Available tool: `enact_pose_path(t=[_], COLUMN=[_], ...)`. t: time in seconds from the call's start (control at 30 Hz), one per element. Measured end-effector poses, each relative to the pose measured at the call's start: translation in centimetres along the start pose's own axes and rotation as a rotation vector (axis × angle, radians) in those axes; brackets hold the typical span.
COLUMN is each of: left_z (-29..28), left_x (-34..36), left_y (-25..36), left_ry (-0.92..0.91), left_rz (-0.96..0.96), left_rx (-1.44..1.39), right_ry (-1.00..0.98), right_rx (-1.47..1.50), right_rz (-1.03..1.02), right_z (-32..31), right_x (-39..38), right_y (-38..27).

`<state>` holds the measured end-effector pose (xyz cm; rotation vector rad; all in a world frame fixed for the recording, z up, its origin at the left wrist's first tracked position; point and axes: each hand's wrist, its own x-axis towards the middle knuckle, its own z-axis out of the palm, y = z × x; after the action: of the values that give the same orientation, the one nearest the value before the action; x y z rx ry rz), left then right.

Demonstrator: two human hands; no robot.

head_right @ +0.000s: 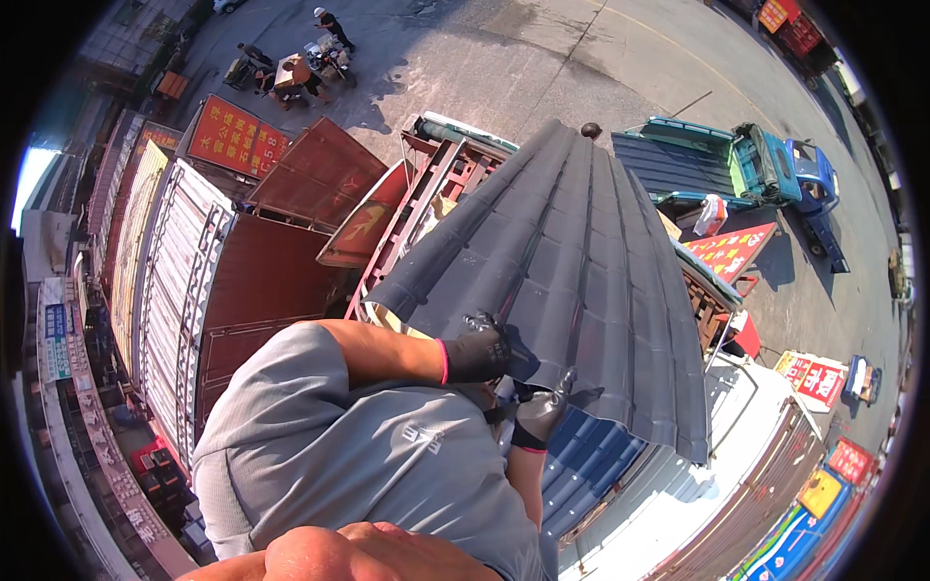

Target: The person lifts and places blue corrugated roof tiles onto the bed of a red truck. They handle the tiles one by one, positioning them carefully on the truck's metal frame.

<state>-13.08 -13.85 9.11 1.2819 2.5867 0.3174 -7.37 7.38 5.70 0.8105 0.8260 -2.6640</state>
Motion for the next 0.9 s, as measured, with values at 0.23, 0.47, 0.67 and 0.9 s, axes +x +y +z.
enact_pose_path(t=[0.23, 0.47, 0.67, 0.9], left_z=[-2.2, 2.6, 0.6, 2.8], left_x=[0.7, -0.2, -3.9, -9.2], left_y=[0.0, 1.4, 6.3, 16.2], left_ry=[-0.031, 0.345, 0.192, -0.035], left_rz=[0.007, -0.161, -0.024, 0.091], left_rx=[0.188, -0.343, 0.025, 0.247], right_ry=[0.217, 0.215, 0.203, 0.258], right_rx=[-0.240, -0.324, -0.151, -0.167], right_rz=[-0.270, -0.170, -0.166, -0.125], right_z=[0.1, -1.0, 2.1, -7.3], right_x=[2.7, 1.2, -5.9, -14.2], right_y=[0.6, 0.4, 1.9, 3.7])
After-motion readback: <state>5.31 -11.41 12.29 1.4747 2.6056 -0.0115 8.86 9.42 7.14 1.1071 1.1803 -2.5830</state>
